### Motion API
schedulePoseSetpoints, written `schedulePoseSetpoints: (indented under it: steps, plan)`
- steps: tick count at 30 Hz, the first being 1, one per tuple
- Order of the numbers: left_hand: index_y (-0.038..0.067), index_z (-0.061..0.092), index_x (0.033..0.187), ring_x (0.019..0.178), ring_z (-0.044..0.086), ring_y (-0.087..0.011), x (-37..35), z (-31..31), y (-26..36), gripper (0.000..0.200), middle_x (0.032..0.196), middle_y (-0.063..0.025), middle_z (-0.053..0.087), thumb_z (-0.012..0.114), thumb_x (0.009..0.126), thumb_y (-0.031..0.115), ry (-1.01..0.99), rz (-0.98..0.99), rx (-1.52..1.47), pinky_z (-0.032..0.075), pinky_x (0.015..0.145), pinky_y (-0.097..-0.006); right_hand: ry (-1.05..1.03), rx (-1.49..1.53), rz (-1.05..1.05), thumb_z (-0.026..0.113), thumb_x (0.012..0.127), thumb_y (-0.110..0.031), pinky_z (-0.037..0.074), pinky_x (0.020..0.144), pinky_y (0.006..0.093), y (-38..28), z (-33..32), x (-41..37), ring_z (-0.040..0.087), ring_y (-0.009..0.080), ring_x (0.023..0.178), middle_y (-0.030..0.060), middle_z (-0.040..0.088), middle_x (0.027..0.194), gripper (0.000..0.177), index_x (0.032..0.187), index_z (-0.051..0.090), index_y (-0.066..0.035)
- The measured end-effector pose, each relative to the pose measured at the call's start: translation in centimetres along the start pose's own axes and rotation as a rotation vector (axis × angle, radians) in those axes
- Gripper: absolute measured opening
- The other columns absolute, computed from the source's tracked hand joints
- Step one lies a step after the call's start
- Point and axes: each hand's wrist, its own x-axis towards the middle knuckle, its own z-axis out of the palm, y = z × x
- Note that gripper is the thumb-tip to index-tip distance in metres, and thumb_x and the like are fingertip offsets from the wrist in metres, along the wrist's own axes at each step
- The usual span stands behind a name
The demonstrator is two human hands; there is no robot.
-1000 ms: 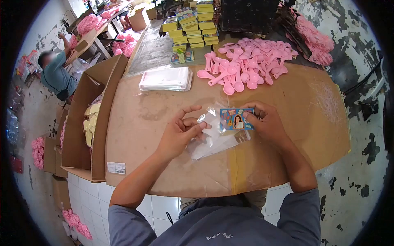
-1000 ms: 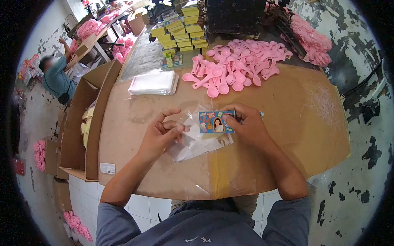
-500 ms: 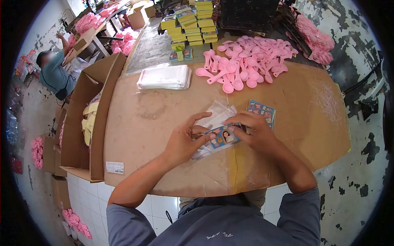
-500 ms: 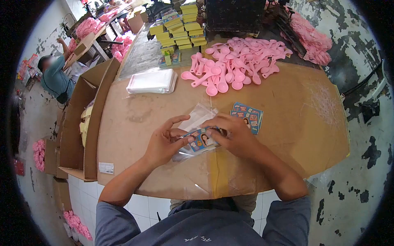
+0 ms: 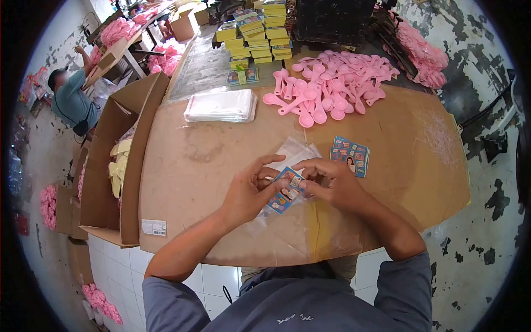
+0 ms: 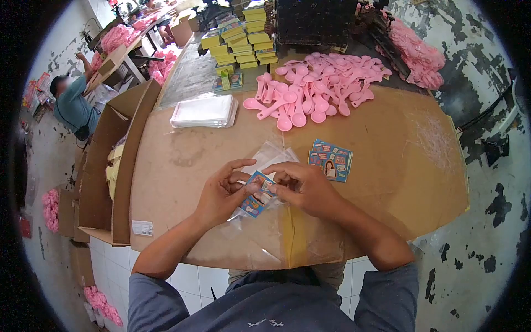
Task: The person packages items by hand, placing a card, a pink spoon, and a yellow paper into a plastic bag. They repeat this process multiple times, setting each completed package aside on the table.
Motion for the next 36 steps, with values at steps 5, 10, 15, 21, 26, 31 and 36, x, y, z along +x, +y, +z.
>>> schedulePoseSetpoints:
  steps: [5, 10, 15, 21, 26, 31, 36]
  plan:
    - [0.001, 0.050, 0.140, 0.097, 0.070, -0.0115, 0.1, -0.2, -0.3, 0.045, 0.104, -0.0102, 0.074, 0.066, 0.097, -0.002, -0.052, -0.004, 0.044, 0.057, 0.080, -0.0255, 0.082, 0.098, 0.046, 0.072, 0.092, -0.006, 0.052, 0.069, 0.0278, 0.1, -0.1, 0.0, 0.064, 0.0100, 0.075, 0.0056, 0.070, 0.088, 0.024, 0.115, 0.070, -0.001]
    - [0.002, 0.054, 0.138, 0.091, 0.068, -0.0088, -0.1, -0.5, -0.2, 0.042, 0.103, -0.0081, 0.074, 0.066, 0.098, 0.000, -0.043, -0.024, 0.073, 0.056, 0.077, -0.0244, -0.141, -0.169, -0.183, 0.071, 0.092, -0.011, 0.053, 0.083, 0.0326, -1.0, -1.3, 1.0, 0.067, 0.0187, 0.093, 0.0085, 0.069, 0.099, 0.014, 0.103, 0.074, -0.003]
    - [0.002, 0.054, 0.138, 0.086, 0.069, -0.0079, 0.0, -0.8, 0.2, 0.040, 0.100, -0.0071, 0.074, 0.065, 0.100, 0.004, -0.012, -0.063, 0.015, 0.056, 0.072, -0.0233, 0.441, -0.750, -0.254, 0.061, 0.097, -0.020, 0.053, 0.089, 0.0419, 1.8, -10.6, 6.5, 0.066, 0.0313, 0.101, 0.0136, 0.068, 0.111, 0.022, 0.100, 0.073, -0.001]
    - [0.001, 0.056, 0.136, 0.084, 0.070, -0.0084, 0.0, -1.3, -0.1, 0.035, 0.100, -0.0068, 0.074, 0.064, 0.101, 0.007, -0.019, -0.044, -0.015, 0.056, 0.069, -0.0224, 0.417, -0.971, -0.044, 0.064, 0.092, -0.015, 0.053, 0.085, 0.0442, 7.6, -18.1, 8.4, 0.066, 0.0342, 0.096, 0.0190, 0.068, 0.107, 0.028, 0.116, 0.067, -0.001]
    - [0.002, 0.057, 0.134, 0.087, 0.071, -0.0099, -0.2, -1.4, 0.2, 0.034, 0.104, -0.0078, 0.073, 0.063, 0.101, 0.007, -0.040, -0.034, -0.065, 0.057, 0.072, -0.0232, 0.467, -0.549, 0.116, 0.070, 0.084, -0.002, 0.055, 0.080, 0.0368, 4.4, -16.2, 6.0, 0.066, 0.0220, 0.090, 0.0135, 0.067, 0.101, 0.044, 0.128, 0.061, 0.000]
    - [0.002, 0.056, 0.135, 0.093, 0.069, -0.0102, -0.3, -1.0, 0.2, 0.035, 0.107, -0.0089, 0.072, 0.064, 0.101, 0.005, -0.052, -0.017, -0.096, 0.057, 0.078, -0.0247, 0.318, -0.195, 0.064, 0.074, 0.083, 0.001, 0.054, 0.081, 0.0303, -0.2, -12.8, 4.0, 0.064, 0.0125, 0.093, 0.0048, 0.064, 0.104, 0.045, 0.125, 0.058, 0.001]
    - [0.001, 0.056, 0.135, 0.096, 0.068, -0.0102, -0.3, -0.6, 0.2, 0.036, 0.108, -0.0085, 0.072, 0.064, 0.100, 0.003, -0.089, -0.035, -0.077, 0.056, 0.081, -0.0253, 0.090, 0.217, -0.021, 0.072, 0.089, 0.000, 0.054, 0.079, 0.0288, -2.5, -4.7, 3.9, 0.062, 0.0105, 0.092, 0.0032, 0.062, 0.105, 0.044, 0.129, 0.054, -0.001]
